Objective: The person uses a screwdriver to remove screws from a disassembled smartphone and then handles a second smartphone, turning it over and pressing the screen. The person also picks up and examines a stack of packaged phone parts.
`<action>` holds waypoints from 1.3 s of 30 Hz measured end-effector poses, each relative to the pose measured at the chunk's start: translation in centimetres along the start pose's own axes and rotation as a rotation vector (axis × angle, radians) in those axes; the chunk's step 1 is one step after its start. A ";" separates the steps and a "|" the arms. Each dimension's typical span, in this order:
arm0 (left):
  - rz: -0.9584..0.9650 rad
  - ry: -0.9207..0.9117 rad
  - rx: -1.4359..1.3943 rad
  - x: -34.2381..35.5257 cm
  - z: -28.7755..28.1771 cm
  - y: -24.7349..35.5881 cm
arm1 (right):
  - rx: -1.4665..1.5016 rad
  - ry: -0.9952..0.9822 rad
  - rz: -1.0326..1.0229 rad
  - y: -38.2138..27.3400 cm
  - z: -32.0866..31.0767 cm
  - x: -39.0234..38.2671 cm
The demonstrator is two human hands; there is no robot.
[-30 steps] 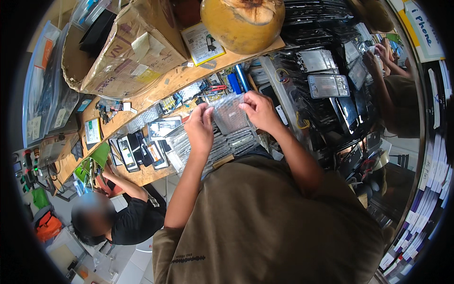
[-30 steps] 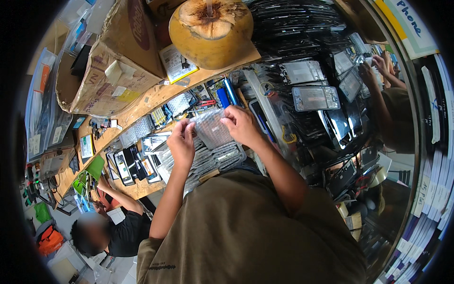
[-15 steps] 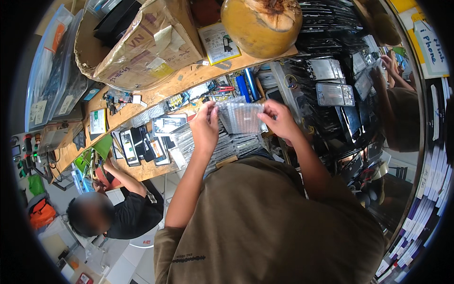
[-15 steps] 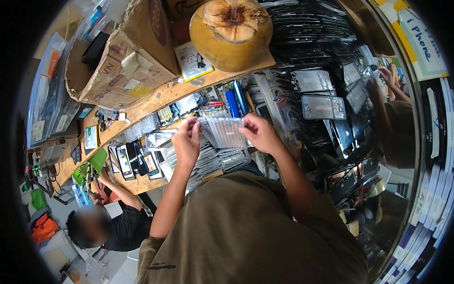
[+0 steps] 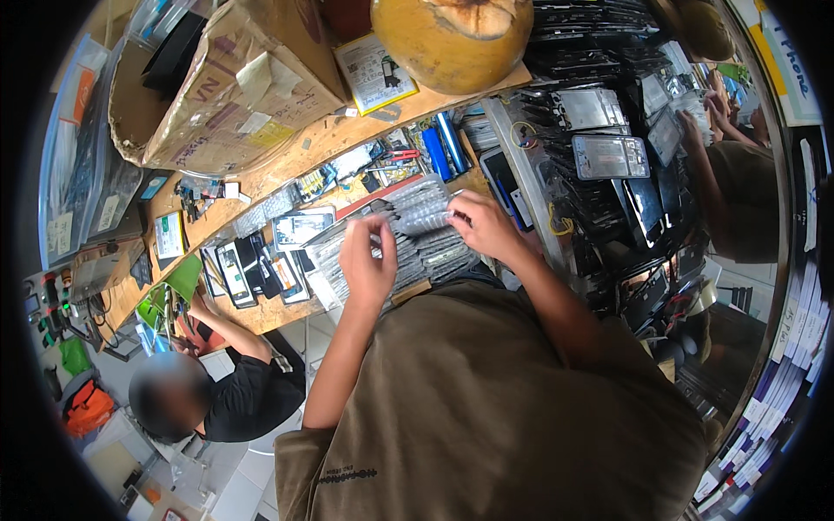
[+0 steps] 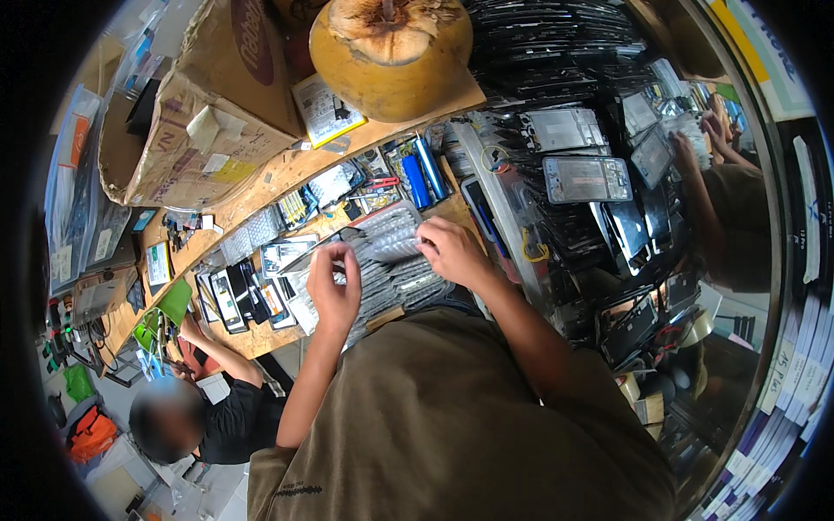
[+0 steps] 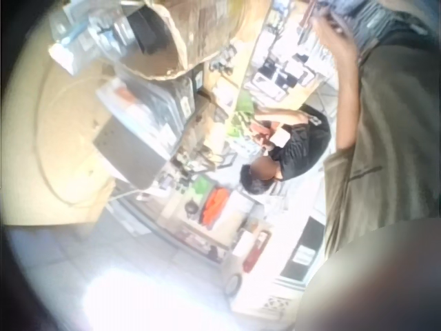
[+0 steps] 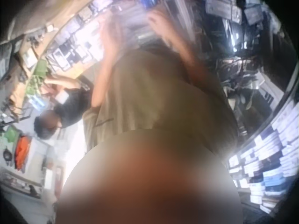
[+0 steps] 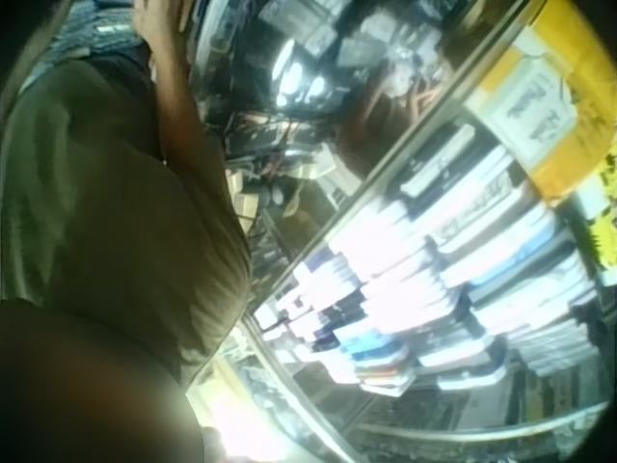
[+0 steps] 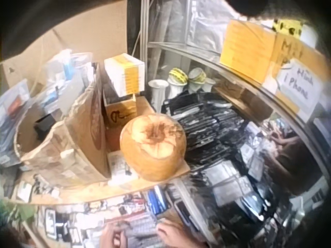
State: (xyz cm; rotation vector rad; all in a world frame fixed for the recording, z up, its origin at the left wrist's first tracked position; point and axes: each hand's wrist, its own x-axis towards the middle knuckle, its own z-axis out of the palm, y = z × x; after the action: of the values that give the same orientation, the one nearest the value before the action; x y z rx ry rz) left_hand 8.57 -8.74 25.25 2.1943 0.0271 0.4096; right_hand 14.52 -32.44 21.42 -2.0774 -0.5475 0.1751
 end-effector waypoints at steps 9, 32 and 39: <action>0.290 -0.507 0.378 -1.9 2.9 -2.4 | -0.196 -0.242 0.185 -0.3 -0.1 -1.6; -0.101 -0.088 -0.027 0.4 0.6 -0.8 | -0.013 -0.012 0.027 -2.1 -1.3 0.9; 0.295 -0.743 0.346 -2.2 1.1 -1.2 | 0.080 -0.102 0.299 -0.6 0.1 3.9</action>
State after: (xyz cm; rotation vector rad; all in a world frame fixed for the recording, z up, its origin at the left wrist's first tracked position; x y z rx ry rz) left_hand 6.94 -9.17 23.06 2.5725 -0.6780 -0.2954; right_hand 17.79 -30.28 22.25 -2.0714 -0.2822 0.4707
